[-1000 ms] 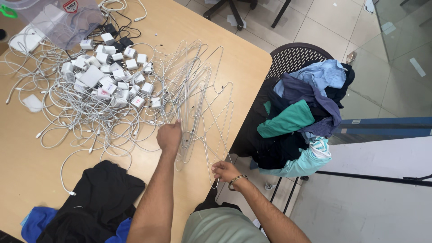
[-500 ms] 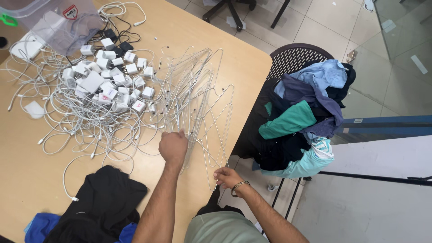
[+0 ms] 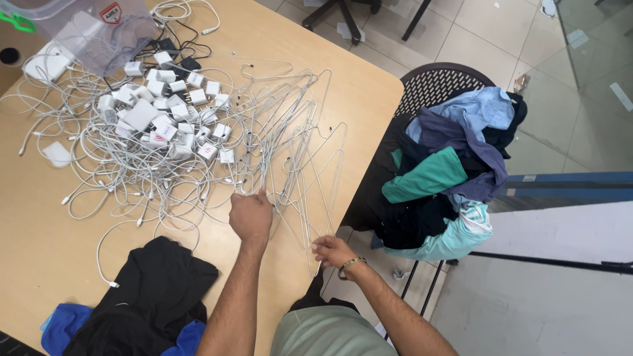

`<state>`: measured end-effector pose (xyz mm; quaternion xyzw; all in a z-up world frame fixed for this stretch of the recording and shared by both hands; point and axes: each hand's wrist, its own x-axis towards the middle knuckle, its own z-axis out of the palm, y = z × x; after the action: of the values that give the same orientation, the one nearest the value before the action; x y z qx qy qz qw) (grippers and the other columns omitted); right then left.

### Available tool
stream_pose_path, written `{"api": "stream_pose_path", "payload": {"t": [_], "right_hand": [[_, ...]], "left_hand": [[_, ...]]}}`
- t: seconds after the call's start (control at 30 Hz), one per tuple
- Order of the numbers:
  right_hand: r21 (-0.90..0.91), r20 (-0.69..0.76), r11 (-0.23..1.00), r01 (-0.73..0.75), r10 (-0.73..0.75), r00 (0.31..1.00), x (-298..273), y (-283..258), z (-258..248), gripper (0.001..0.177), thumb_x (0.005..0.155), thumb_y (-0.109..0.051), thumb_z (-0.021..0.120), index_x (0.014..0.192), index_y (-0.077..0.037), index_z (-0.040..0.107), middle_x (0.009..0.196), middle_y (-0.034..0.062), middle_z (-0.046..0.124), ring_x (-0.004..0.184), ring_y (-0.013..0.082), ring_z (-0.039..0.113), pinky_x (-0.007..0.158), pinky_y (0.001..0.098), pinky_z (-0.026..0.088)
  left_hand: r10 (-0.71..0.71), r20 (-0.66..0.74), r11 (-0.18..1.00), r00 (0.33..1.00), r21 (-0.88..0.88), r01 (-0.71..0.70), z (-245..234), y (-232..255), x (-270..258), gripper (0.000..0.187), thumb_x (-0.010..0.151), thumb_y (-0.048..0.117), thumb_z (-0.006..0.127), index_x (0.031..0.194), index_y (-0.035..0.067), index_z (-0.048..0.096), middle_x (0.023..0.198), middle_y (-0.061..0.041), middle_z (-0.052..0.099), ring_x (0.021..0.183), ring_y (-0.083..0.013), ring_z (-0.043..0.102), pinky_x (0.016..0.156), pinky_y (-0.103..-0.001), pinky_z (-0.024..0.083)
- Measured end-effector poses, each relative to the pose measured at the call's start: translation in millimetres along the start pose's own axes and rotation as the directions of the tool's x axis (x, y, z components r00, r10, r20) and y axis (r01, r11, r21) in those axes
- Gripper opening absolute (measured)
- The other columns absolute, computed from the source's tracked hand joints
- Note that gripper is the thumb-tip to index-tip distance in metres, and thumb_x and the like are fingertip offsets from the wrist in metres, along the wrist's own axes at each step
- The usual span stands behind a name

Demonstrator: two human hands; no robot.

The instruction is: The person picks up clothes from a chair, places them on wire hangers, and hangs them on a clothing rack. The person handles a pink checkered shirt, a green shirt, and a blue shirt, placing each on a hanger and then on the rack.

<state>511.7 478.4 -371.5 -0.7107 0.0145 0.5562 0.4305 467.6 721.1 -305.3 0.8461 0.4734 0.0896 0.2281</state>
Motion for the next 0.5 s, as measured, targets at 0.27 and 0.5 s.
{"api": "stream_pose_path", "payload": {"t": [0.27, 0.5], "right_hand": [[0.039, 0.002, 0.997, 0.062, -0.063, 0.998, 2, -8, -4, 0.04, 0.095, -0.033, 0.068, 0.124, -0.007, 0.066, 0.111, 0.0035, 0.071, 0.098, 0.0131, 0.068, 0.075, 0.0268, 0.054], [0.073, -0.007, 0.995, 0.069, -0.069, 0.998, -3, -7, -7, 0.042, 0.094, -0.034, 0.069, 0.126, -0.007, 0.065, 0.111, 0.0029, 0.071, 0.098, 0.0141, 0.068, 0.078, 0.0285, 0.055]], "left_hand": [[0.054, 0.104, 0.987, 0.993, -0.155, -0.037, 10, -11, -25, 0.054, 0.098, 0.047, 0.062, 0.073, 0.002, 0.077, 0.08, -0.024, 0.062, 0.083, -0.041, 0.063, 0.078, -0.052, 0.051], [0.113, 0.199, 0.98, 0.973, -0.185, -0.076, 22, -3, -15, 0.059, 0.098, 0.05, 0.062, 0.069, 0.0, 0.074, 0.076, -0.022, 0.064, 0.082, -0.0373, 0.062, 0.078, -0.05, 0.05]]}}
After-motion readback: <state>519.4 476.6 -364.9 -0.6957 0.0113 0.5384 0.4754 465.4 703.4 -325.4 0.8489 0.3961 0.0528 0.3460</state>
